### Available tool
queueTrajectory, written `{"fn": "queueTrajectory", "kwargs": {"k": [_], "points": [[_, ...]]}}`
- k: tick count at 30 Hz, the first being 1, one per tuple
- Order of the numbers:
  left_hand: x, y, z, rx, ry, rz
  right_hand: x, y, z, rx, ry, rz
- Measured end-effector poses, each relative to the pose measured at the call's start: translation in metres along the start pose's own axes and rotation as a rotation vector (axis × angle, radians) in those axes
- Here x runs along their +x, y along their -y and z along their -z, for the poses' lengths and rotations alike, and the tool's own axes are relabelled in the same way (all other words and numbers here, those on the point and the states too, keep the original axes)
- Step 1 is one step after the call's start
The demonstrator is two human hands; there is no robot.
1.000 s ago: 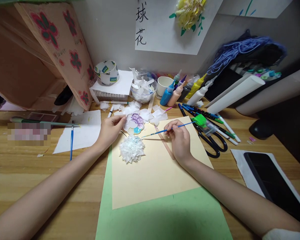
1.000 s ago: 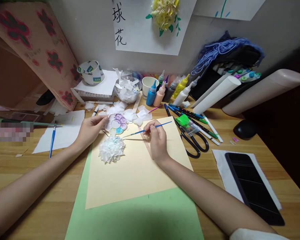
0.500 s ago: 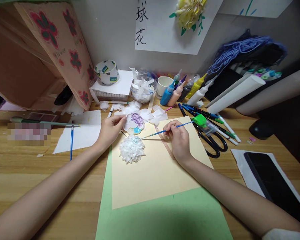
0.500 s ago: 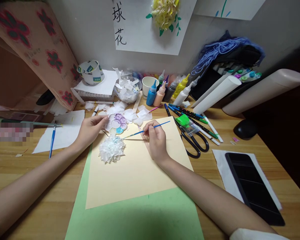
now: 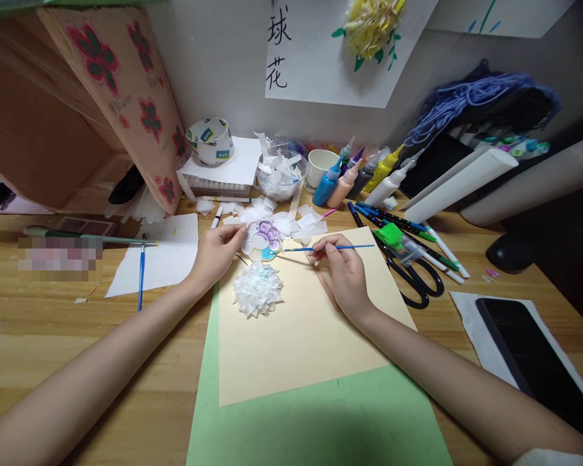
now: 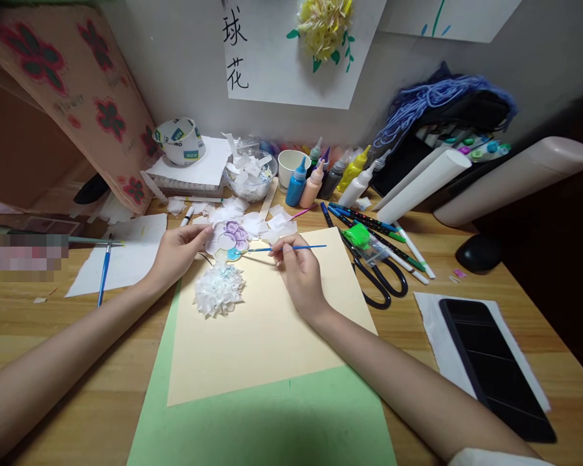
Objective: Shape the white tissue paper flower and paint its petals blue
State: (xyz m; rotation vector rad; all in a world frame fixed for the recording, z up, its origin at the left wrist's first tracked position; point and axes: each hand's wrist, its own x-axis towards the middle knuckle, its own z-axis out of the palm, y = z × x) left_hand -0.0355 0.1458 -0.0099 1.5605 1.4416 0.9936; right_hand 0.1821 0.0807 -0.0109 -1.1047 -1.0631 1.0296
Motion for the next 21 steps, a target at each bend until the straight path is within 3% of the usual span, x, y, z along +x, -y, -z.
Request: {"fn": "queueTrajectory", "kwargs": {"k": [5, 12, 21], "points": [[0.0001, -0.0006, 0.0006, -0.007, 0.001, 0.002, -0.0014, 0.0031, -0.0018, 0.036, -0.014, 0.020], [0.0006, -0.0010, -0.0006, 0.001, 0.003, -0.016, 0.0031, 0.0029, 0.0014, 0.113, -0.198, 0.006], [0.0003, -0.0004, 0.0004, 0.009, -0.001, -0.010, 0.0047, 0.0011, 0.0012, 0.083, -0.155, -0.096]]}}
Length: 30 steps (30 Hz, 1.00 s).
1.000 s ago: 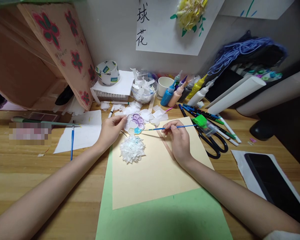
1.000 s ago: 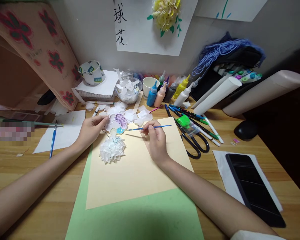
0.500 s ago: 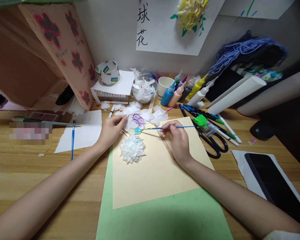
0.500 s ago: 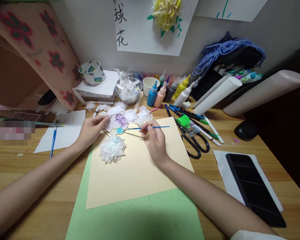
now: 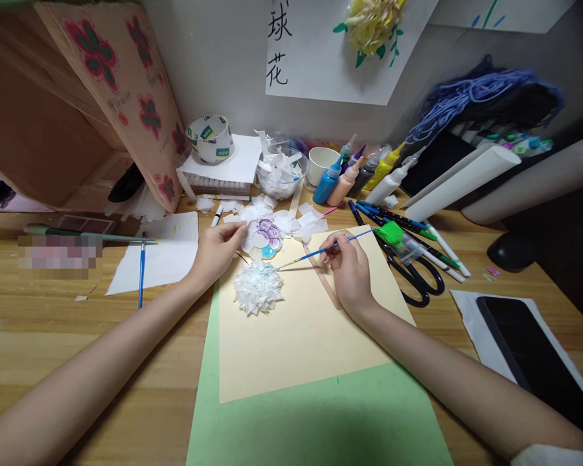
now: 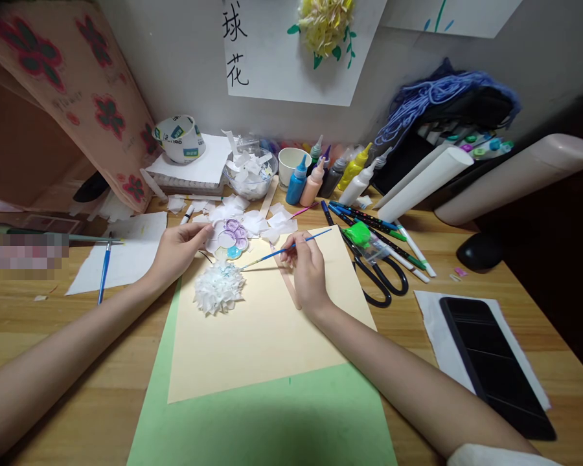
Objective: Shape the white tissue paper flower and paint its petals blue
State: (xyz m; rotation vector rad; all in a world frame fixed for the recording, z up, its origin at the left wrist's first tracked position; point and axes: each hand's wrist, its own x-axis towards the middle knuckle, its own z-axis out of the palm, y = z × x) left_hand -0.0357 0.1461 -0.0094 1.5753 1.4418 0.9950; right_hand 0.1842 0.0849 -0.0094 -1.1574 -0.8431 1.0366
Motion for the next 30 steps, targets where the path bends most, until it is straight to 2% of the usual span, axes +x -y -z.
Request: {"fn": "queueTrajectory", "kwargs": {"k": [30], "points": [[-0.0002, 0.0025, -0.0007, -0.015, 0.006, -0.011, -0.0024, 0.0022, -0.0012, -0.014, -0.019, 0.038]]}}
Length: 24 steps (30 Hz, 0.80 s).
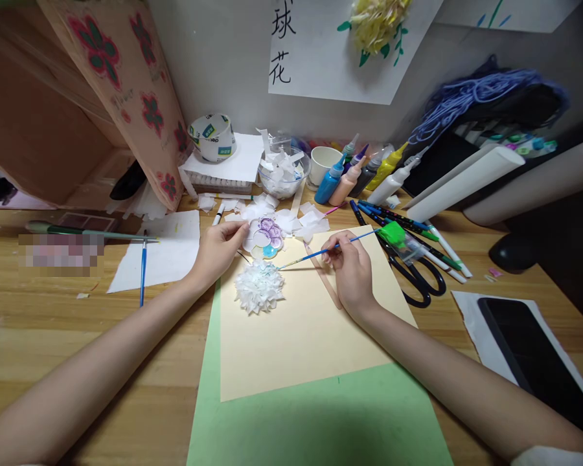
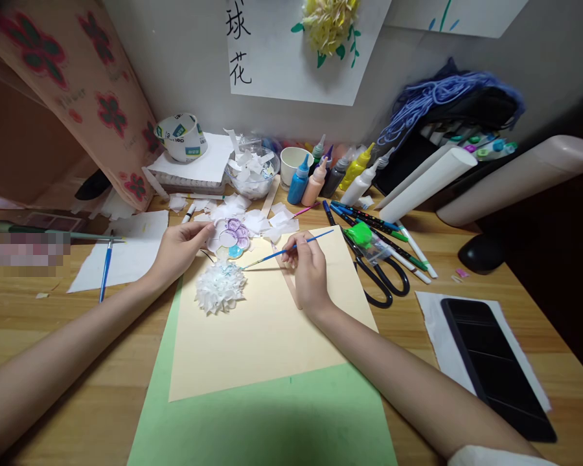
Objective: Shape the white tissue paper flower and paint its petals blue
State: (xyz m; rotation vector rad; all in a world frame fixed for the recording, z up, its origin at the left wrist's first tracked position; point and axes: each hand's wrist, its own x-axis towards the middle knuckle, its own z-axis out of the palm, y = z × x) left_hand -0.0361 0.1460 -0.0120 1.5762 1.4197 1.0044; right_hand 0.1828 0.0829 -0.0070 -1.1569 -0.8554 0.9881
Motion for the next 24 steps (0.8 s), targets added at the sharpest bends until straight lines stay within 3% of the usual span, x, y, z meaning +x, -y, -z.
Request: {"fn": "queueTrajectory", "kwargs": {"k": [8, 24], "points": [[-0.0002, -0.0014, 0.0004, 0.000, 0.001, 0.002, -0.0018, 0.0016, -0.0024, 0.057, 0.026, -0.043], [-0.0003, -0.0032, 0.0001, -0.008, 0.002, 0.016, -0.0010, 0.0013, -0.0015, 0.037, -0.006, 0.033]]}}
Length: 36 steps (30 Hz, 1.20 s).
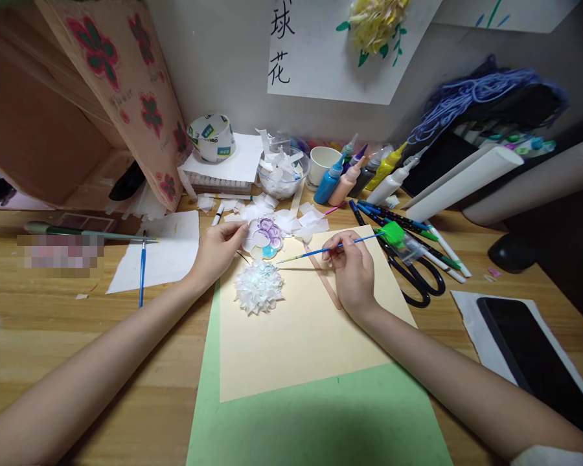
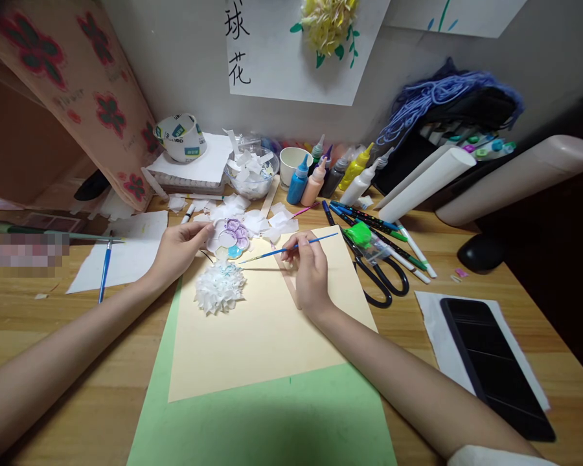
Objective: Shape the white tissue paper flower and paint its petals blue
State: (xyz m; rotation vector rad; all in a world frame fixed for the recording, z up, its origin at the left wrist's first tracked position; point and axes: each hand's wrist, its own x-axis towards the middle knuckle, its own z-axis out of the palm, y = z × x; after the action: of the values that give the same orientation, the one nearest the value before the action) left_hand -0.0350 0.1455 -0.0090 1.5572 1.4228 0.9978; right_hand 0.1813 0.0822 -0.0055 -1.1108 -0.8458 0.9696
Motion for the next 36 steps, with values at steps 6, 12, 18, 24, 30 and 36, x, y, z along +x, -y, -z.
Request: {"fn": "queueTrajectory", "kwargs": {"k": [6, 12, 18, 24, 30, 36], "points": [[0.0003, 0.0005, 0.0001, 0.014, -0.002, -0.011, -0.0006, 0.0012, -0.0011, 0.032, 0.024, -0.041], [0.0001, 0.0024, -0.0002, 0.017, -0.007, -0.006, -0.0015, 0.0017, -0.0012, 0.052, 0.020, -0.042], [-0.0004, 0.0007, 0.0000, 0.019, -0.002, 0.008, -0.0014, 0.0021, -0.0019, 0.097, 0.034, -0.082], [0.0014, 0.0048, 0.0001, 0.000, -0.002, -0.012, -0.0011, 0.0019, -0.0024, 0.101, 0.070, -0.092], [0.0005, 0.0019, 0.0001, -0.004, -0.009, -0.001, -0.0001, 0.0020, -0.0022, 0.083, 0.079, -0.080], [0.0003, 0.0012, 0.0000, 0.001, -0.005, -0.007, 0.0008, 0.0003, -0.0011, 0.094, 0.106, -0.067]]}}
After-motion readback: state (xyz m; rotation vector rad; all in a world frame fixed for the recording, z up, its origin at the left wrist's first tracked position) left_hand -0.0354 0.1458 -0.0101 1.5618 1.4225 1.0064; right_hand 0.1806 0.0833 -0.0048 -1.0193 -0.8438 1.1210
